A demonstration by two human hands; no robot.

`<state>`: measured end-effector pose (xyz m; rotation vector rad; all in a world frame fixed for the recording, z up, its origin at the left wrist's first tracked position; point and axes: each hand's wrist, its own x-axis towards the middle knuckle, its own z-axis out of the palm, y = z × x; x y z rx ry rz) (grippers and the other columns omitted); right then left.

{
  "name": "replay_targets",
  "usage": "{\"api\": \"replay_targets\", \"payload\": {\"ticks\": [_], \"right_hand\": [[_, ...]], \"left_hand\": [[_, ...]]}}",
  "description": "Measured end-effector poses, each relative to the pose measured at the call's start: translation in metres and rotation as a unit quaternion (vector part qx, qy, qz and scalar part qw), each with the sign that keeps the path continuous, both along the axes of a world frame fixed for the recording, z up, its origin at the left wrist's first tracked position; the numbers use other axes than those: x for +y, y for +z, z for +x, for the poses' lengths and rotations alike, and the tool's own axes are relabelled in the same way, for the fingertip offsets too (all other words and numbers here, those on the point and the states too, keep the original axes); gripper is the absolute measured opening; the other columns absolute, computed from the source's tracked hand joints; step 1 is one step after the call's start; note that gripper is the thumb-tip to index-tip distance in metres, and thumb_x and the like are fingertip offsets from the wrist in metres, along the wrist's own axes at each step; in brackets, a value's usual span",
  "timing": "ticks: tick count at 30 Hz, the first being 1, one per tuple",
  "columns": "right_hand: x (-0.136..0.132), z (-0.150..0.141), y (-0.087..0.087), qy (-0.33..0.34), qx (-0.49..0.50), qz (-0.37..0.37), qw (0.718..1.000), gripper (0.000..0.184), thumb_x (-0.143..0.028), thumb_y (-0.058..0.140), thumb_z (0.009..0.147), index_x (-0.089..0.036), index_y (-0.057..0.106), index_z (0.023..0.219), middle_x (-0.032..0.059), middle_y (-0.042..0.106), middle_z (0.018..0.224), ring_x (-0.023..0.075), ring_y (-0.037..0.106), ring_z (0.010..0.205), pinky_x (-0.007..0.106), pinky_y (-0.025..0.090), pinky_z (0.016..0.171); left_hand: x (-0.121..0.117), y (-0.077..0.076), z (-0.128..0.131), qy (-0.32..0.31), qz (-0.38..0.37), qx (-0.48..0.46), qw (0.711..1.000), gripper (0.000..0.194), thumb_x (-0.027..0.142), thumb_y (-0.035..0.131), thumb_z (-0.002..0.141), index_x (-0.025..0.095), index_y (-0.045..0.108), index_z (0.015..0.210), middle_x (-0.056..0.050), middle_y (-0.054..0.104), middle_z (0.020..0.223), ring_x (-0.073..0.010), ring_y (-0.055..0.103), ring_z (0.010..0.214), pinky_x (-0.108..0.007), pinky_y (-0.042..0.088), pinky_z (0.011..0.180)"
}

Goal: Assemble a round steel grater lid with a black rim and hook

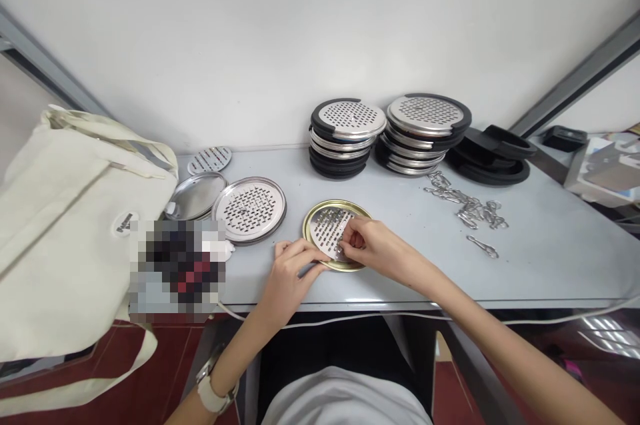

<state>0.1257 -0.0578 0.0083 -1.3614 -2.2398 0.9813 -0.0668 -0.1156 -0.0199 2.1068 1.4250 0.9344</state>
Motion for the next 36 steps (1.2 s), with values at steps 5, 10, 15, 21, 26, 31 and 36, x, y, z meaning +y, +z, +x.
{"api": "replay_targets", "payload": {"ticks": [5, 10, 15, 21, 26, 31, 36], "right_hand": [[-0.001, 0.0, 0.001, 0.015, -0.022, 0.019, 0.999, 0.011, -0.012, 0.051, 0.074, -0.019, 0.048, 0.067, -0.0012, 0.051, 0.07, 0.0108, 0.046, 0.06, 0.023, 0.036, 0.057], [-0.001, 0.001, 0.0, 0.021, -0.041, 0.022, 0.999, 0.015, -0.009, 0.05, 0.073, -0.019, 0.045, 0.063, -0.0005, 0.05, 0.069, 0.0109, 0.044, 0.059, 0.023, 0.035, 0.055], [0.0, -0.002, -0.004, 0.028, -0.044, 0.037, 0.998, 0.014, -0.011, 0.051, 0.077, -0.018, 0.046, 0.066, 0.0006, 0.051, 0.072, 0.011, 0.045, 0.061, 0.022, 0.036, 0.056], [0.002, -0.003, -0.009, 0.027, -0.047, 0.047, 0.997, 0.011, -0.015, 0.053, 0.081, -0.018, 0.052, 0.07, 0.0015, 0.054, 0.074, 0.0119, 0.048, 0.062, 0.023, 0.037, 0.057], [0.001, 0.002, -0.003, 0.052, -0.017, 0.043, 0.998, 0.016, -0.017, 0.05, 0.088, -0.017, 0.058, 0.074, 0.0026, 0.057, 0.076, 0.0132, 0.053, 0.067, 0.024, 0.041, 0.063], [0.0, 0.018, 0.005, 0.022, 0.041, 0.046, 0.998, 0.015, -0.021, 0.047, 0.091, -0.017, 0.06, 0.084, 0.0032, 0.062, 0.081, 0.0136, 0.057, 0.07, 0.025, 0.045, 0.066], [0.001, 0.044, 0.008, 0.016, 0.045, 0.038, 0.998, 0.018, -0.028, 0.047, 0.092, -0.019, 0.062, 0.088, 0.0036, 0.064, 0.085, 0.0152, 0.061, 0.076, 0.028, 0.048, 0.072]], "left_hand": [[-0.003, -0.002, -0.002, 0.015, 0.017, -0.026, 0.999, 0.007, 0.017, 0.065, 0.083, 0.021, 0.064, 0.089, 0.002, 0.066, 0.085, -0.0139, 0.059, 0.084, -0.029, 0.039, 0.082], [-0.003, -0.003, -0.004, 0.006, -0.002, -0.046, 0.999, 0.006, 0.014, 0.064, 0.084, 0.02, 0.063, 0.084, 0.001, 0.064, 0.084, -0.0134, 0.06, 0.084, -0.027, 0.042, 0.081], [0.0, -0.003, -0.004, -0.017, 0.005, -0.071, 0.997, 0.006, 0.014, 0.064, 0.083, 0.02, 0.065, 0.081, -0.001, 0.061, 0.086, -0.0135, 0.059, 0.085, -0.026, 0.045, 0.081], [0.001, -0.005, -0.005, -0.02, -0.001, -0.089, 0.996, 0.009, 0.011, 0.065, 0.081, 0.019, 0.064, 0.084, 0.0, 0.056, 0.084, -0.012, 0.059, 0.083, -0.024, 0.046, 0.079], [0.002, -0.007, -0.005, -0.009, -0.018, -0.075, 0.997, 0.015, 0.008, 0.065, 0.079, 0.019, 0.061, 0.089, 0.001, 0.055, 0.087, -0.0107, 0.056, 0.076, -0.025, 0.046, 0.077], [0.004, -0.008, -0.008, -0.01, -0.025, -0.06, 0.998, 0.02, 0.01, 0.068, 0.078, 0.02, 0.059, 0.093, 0.001, 0.054, 0.089, -0.0114, 0.055, 0.079, -0.027, 0.044, 0.079], [0.003, -0.004, -0.01, -0.021, -0.031, -0.026, 0.999, 0.024, 0.016, 0.073, 0.075, 0.02, 0.059, 0.094, 0.0, 0.055, 0.094, -0.0135, 0.054, 0.082, -0.03, 0.044, 0.083]]}}
